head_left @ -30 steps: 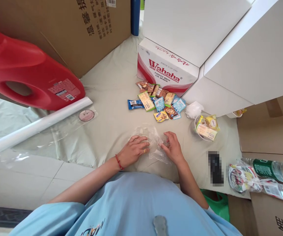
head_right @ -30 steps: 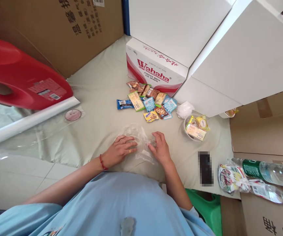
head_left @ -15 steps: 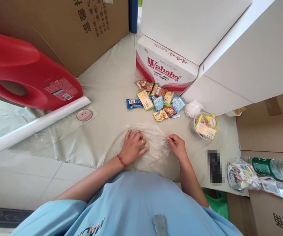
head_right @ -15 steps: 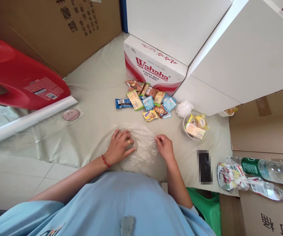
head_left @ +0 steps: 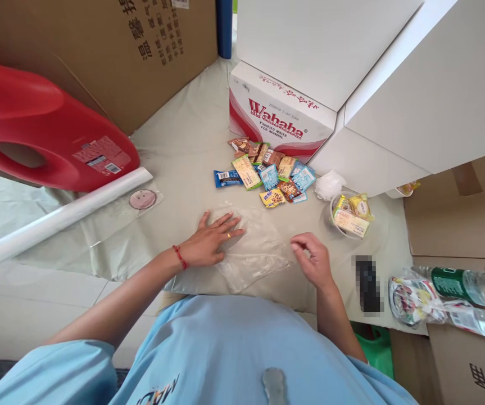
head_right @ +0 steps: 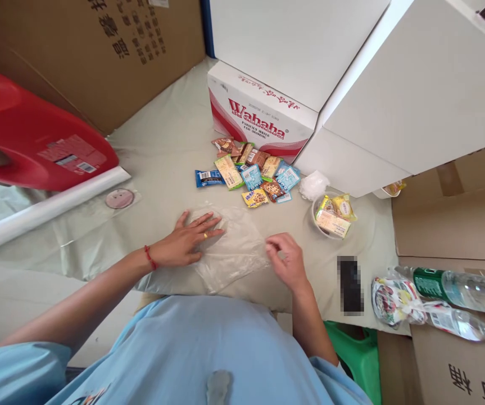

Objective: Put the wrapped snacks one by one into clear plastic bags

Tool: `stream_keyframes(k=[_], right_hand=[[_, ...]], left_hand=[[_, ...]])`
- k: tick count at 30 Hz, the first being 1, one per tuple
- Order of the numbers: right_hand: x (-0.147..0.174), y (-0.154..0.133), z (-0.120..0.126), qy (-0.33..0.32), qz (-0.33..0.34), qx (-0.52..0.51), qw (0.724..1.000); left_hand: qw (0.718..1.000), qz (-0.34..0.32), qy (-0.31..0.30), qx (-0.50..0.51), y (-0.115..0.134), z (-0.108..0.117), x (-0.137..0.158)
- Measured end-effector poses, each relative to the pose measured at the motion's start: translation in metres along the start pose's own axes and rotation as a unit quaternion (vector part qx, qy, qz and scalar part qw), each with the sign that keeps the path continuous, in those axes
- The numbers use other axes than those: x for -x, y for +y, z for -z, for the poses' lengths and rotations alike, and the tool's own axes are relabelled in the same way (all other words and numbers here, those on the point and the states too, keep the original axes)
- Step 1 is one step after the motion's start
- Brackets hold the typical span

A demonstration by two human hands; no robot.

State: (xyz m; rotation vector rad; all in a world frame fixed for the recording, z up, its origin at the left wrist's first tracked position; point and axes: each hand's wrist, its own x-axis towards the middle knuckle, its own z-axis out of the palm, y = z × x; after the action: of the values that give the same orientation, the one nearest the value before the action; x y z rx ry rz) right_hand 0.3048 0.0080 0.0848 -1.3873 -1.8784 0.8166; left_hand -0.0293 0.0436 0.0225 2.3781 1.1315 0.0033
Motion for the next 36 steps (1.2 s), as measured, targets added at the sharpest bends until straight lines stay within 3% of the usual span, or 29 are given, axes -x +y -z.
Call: stream_keyframes(k=[2, 3, 4, 5, 7, 9, 10, 12, 16, 18, 22, 25, 30, 33, 36], right_hand=[[-0.002, -0.013, -0.012, -0.182, 0.031, -0.048, 0.982], [-0.004, -0.011, -0.019, -0.24, 0.03, -0.059, 0.968], [-0.009, -0.004, -0.025, -0.257, 0.019, -0.059, 0.965], [-0.013, 0.007, -0.029, -0.232, 0.001, -0.046, 0.972], [-0.024, 0.036, -0.03, -0.072, -0.049, 0.005, 0.996], [-0.032, 0.061, -0.023, 0.093, -0.098, 0.04, 0.99], [-0.034, 0.069, -0.017, 0.142, -0.118, 0.04, 0.982], [-0.033, 0.076, -0.009, 0.163, -0.136, 0.016, 0.977], [-0.02, 0.066, -0.014, 0.093, -0.103, 0.033, 0.99], [-0.014, 0.063, -0.025, 0.052, -0.077, 0.057, 0.994], [-0.013, 0.072, -0.039, -0.021, -0.045, 0.108, 0.993], [-0.019, 0.083, -0.036, -0.043, -0.034, 0.143, 0.988], [-0.033, 0.096, -0.023, -0.062, -0.033, 0.139, 0.988], [-0.039, 0.092, -0.016, -0.022, -0.036, 0.14, 0.989], [-0.042, 0.071, -0.012, 0.056, -0.022, 0.139, 0.988]], left_hand=[[1.0, 0.01, 0.002, -0.005, 0.008, -0.002, -0.002], [1.0, 0.015, 0.006, -0.009, 0.012, -0.004, -0.003], [1.0, 0.021, 0.012, -0.012, 0.015, -0.005, -0.003], [0.999, 0.026, 0.02, -0.014, 0.018, -0.006, -0.003], [0.998, 0.035, 0.044, -0.015, 0.019, -0.008, 0.001], [0.996, 0.043, 0.075, -0.01, 0.016, -0.01, 0.007], [0.994, 0.048, 0.099, -0.007, 0.014, -0.011, 0.01], [0.984, 0.059, 0.171, -0.003, 0.012, -0.015, 0.018], [0.944, 0.05, 0.327, 0.008, 0.029, -0.026, 0.026], [0.949, -0.002, 0.314, 0.021, 0.044, -0.03, 0.025], [0.977, -0.107, 0.183, 0.021, 0.059, -0.036, 0.022], [0.981, -0.146, 0.126, 0.03, 0.048, -0.04, 0.032], [0.982, -0.162, 0.08, 0.047, 0.024, -0.035, 0.072], [0.983, -0.161, 0.081, 0.018, 0.025, -0.021, 0.092], [0.983, -0.083, 0.164, -0.016, 0.04, -0.003, 0.092]])
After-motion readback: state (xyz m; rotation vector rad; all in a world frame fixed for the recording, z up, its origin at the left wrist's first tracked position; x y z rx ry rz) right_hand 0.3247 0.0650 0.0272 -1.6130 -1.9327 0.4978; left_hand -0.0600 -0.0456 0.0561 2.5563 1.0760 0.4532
